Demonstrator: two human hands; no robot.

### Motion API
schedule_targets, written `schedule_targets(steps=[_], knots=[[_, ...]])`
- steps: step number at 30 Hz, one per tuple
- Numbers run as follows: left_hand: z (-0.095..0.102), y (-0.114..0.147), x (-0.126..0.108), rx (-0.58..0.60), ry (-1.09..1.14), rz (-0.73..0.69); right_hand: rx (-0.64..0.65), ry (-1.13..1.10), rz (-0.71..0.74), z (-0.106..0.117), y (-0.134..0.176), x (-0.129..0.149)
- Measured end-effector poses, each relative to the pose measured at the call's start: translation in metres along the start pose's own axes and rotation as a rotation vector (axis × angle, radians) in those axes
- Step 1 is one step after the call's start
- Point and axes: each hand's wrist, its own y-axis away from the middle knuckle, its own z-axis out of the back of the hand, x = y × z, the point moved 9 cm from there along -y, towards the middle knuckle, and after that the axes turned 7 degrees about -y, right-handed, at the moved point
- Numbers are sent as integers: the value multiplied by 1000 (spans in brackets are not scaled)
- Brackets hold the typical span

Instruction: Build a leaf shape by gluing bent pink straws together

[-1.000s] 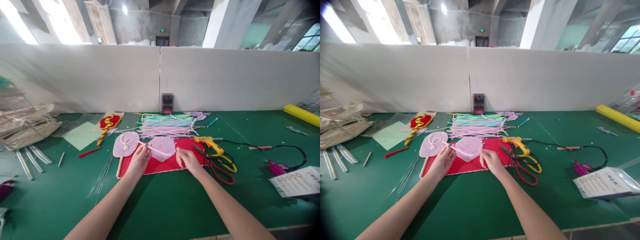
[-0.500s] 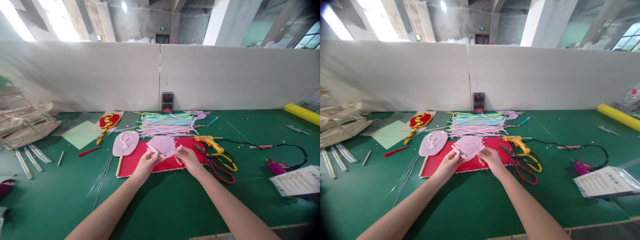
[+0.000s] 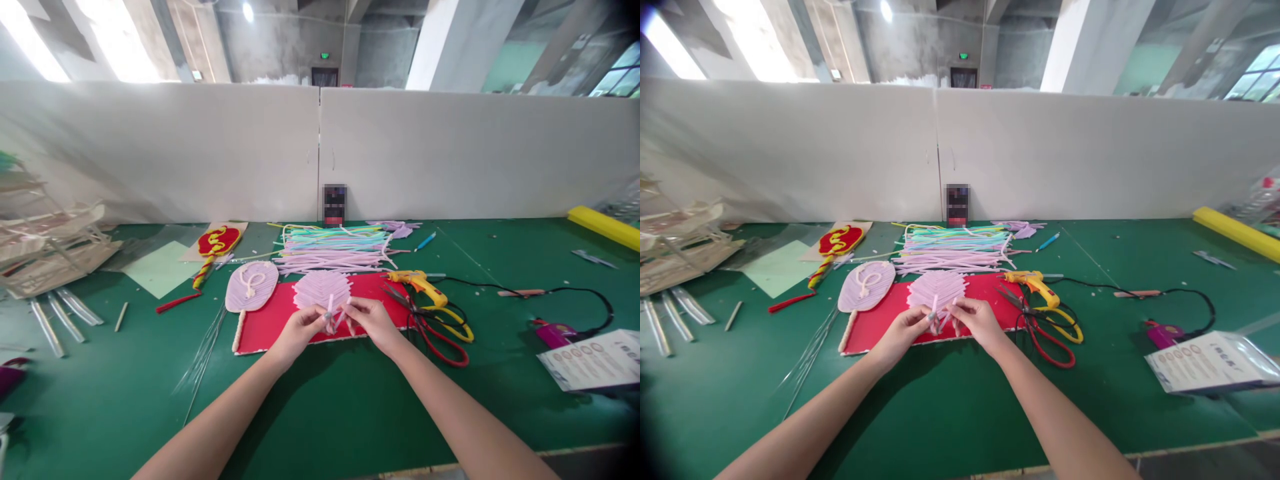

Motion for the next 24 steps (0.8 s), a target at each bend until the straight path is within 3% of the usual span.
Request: schedule_targets(steps=[9, 19, 24], knots=[[-10, -3, 10, 100, -57, 26, 59, 32, 1, -13, 4, 2], [-12, -3, 14, 118, -80, 33, 107, 33, -2, -12, 1, -9], [-14, -3, 9, 132, -113, 30, 72, 50, -3, -10, 1, -7]])
